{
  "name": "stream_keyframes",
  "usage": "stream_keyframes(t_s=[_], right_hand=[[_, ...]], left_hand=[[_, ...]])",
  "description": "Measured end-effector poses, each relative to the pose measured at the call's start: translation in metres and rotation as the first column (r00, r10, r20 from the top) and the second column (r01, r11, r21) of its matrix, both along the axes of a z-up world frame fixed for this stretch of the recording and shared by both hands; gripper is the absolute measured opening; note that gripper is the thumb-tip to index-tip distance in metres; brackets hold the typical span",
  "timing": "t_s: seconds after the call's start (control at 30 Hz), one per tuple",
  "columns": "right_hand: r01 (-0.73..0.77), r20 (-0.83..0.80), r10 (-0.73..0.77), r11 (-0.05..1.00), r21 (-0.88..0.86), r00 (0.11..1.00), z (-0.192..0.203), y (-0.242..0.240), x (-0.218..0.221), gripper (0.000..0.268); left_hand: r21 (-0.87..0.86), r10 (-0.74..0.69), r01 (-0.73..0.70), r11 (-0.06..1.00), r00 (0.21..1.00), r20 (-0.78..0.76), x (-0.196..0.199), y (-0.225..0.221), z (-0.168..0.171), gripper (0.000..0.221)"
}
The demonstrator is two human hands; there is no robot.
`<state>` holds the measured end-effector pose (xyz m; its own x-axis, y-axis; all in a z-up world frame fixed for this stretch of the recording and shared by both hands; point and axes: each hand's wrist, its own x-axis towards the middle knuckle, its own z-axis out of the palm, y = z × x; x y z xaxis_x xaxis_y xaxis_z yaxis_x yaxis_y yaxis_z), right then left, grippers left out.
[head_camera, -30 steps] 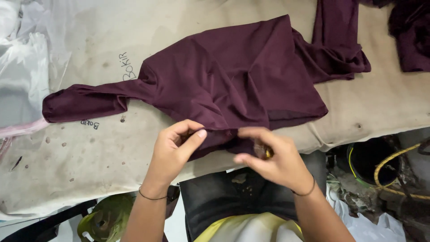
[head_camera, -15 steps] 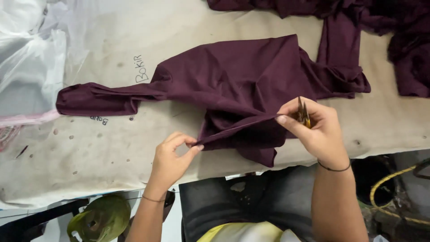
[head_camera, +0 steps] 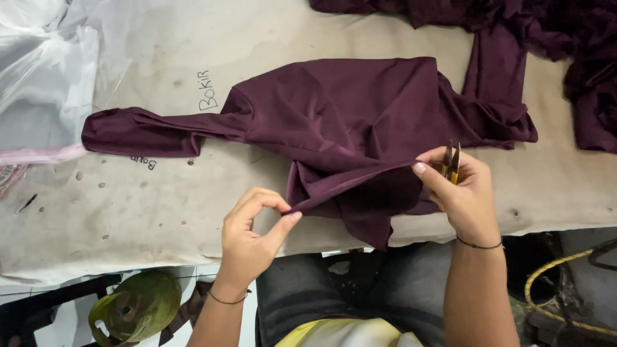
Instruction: Trimming loose threads from a purple garment using thread snips on a work table in a factory setting.
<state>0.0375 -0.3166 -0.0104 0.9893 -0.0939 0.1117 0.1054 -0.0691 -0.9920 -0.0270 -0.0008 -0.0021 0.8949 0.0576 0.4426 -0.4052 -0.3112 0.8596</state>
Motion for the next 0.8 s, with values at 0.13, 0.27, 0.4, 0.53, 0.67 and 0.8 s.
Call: stream_keyframes(t_s=[0.13,0.27,0.4,0.53,0.67,0.8], right_hand=[[0.239,0.349,-0.048,0.813,-0.530,0.936,-0.008,0.007,0.054,0.014],[0.347,0.433,0.050,0.520,-0.780,0.900,0.000,0.038,0.075,0.039],[0.244,0.541,0.086,0.826,-0.509,0.837,-0.002,0.068,0.008,0.015],[0.061,0.273,0.147,0.775,-0.629,0.951,-0.068,0.071,-0.044,0.057],[-0.150,-0.067,0.151,0.645,-0.750,0.986,-0.130,0.024,-0.054,0.076],[-0.307,-0.185,0.254,0.633,-0.711,0.950,-0.073,-0.017,-0.024,0.053]], left_hand=[[-0.199,-0.091,0.030,0.979,0.949,-0.303,0.011,-0.010,-0.012,0.019],[-0.522,-0.206,-0.103,0.847,0.842,-0.499,0.019,-0.020,-0.007,0.021],[-0.533,-0.104,-0.198,0.823,0.869,-0.484,0.015,-0.019,-0.001,0.024],[-0.556,-0.102,-0.172,0.813,0.898,-0.427,0.023,-0.010,-0.024,0.022],[-0.562,-0.093,-0.154,0.813,0.917,-0.387,0.021,0.002,-0.029,0.020],[-0.456,-0.033,-0.165,0.875,0.918,-0.395,0.019,0.027,-0.053,0.020]])
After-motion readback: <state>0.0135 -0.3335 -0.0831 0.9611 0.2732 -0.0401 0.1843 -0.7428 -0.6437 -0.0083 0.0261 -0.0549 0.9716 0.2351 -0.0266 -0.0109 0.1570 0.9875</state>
